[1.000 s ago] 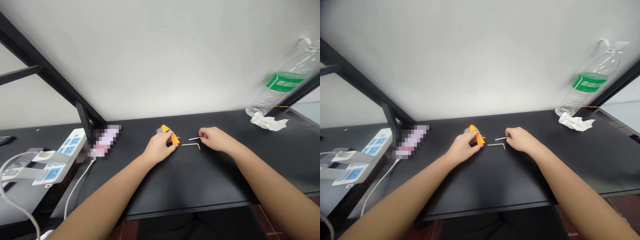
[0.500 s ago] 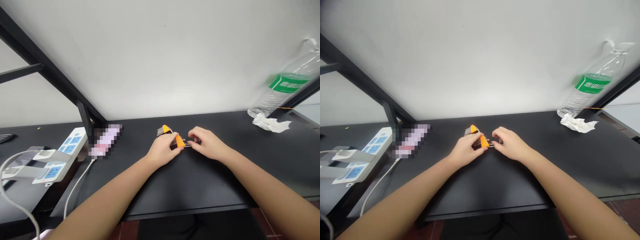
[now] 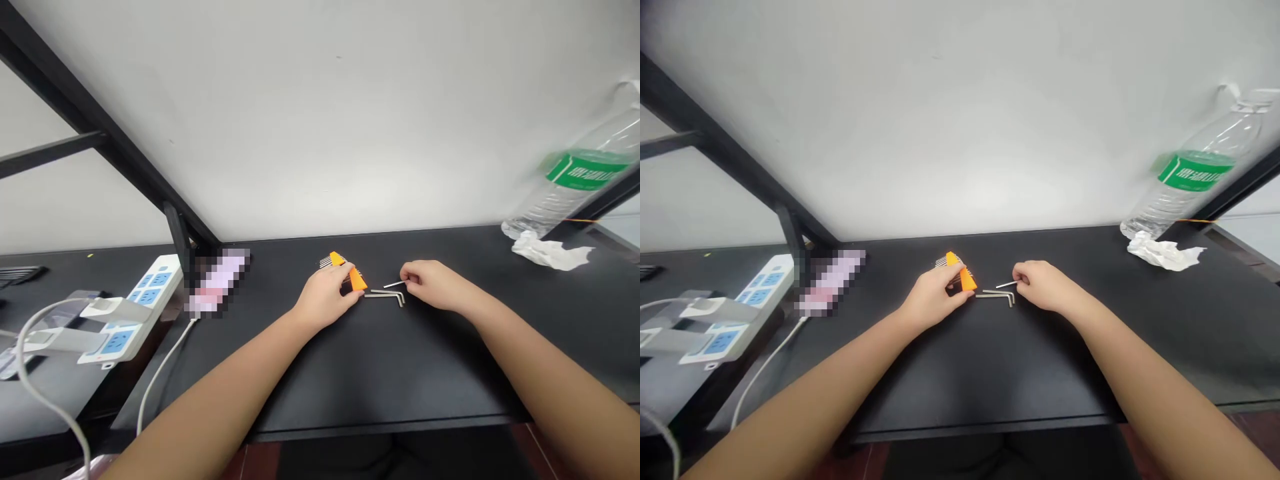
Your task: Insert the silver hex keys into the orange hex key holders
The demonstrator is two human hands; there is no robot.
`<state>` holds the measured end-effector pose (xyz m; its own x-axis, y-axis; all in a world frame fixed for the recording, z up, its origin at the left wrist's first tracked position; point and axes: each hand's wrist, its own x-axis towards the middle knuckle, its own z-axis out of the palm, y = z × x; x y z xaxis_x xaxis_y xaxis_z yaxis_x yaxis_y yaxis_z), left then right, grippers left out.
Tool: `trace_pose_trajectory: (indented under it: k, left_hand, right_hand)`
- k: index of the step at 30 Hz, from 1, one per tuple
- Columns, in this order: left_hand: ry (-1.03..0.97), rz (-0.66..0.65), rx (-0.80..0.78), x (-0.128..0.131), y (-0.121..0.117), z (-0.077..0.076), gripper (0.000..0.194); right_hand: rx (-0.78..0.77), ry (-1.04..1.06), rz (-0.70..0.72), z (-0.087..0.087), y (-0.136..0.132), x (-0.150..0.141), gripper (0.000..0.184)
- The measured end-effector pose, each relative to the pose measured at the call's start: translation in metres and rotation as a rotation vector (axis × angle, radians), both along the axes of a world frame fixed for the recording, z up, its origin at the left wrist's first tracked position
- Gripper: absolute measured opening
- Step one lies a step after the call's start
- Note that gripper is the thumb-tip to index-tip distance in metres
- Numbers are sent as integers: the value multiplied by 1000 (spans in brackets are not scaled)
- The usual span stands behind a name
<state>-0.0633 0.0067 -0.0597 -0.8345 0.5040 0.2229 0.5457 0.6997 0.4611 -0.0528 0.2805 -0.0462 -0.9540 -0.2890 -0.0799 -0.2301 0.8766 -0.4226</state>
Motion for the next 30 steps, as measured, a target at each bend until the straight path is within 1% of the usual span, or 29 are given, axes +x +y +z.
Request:
trace_pose_trajectory:
  k: [2,4,5,8,12,14,18,19,21,23,25,26,28,30]
  left_hand:
    - [-4,5,15,1,1,0,25]
    - [-11,-1,26,2,2,1,23]
    - [-16,-7,28,3,3,1,21]
    - [-26,-12,33,3,4,1,22]
    - [-28,-4,40,2,3,-1,29]
    - [-29,-27,53,3,3,-1,31]
    - [-21,-100,108,9,6,2,32]
    - [-20,-117,118,10,7,4,32]
    - [-12,-139,126,13,8,6,28]
    - [-2,-151,114,14,9,7,26]
    - [9,-148,94,14,9,6,27]
    - [12,-141,81,13,9,5,28]
    - [16,-111,47,10,8,3,31]
    - [17,-72,11,7,6,1,32]
  right_hand:
    - [32,2,19,0,-2,2,17]
    - [39,15,44,1,-9,8,24]
    - [44,18,58,1,-14,11,22]
    - [64,39,99,-1,-25,19,3]
    - [59,73,127,-5,-28,20,10]
    - [2,139,137,-6,-27,18,10]
    - [-278,311,181,-2,-32,17,4]
    - [-335,314,197,-1,-35,18,3]
    - [-389,277,211,-1,-42,18,4]
    - [-414,225,193,-4,-48,19,5]
    - [-443,190,148,-6,-52,20,4]
    - [-451,180,121,-7,-52,20,7]
    - [-436,170,62,-8,-48,19,14]
    - [-378,155,-9,-6,-40,16,19]
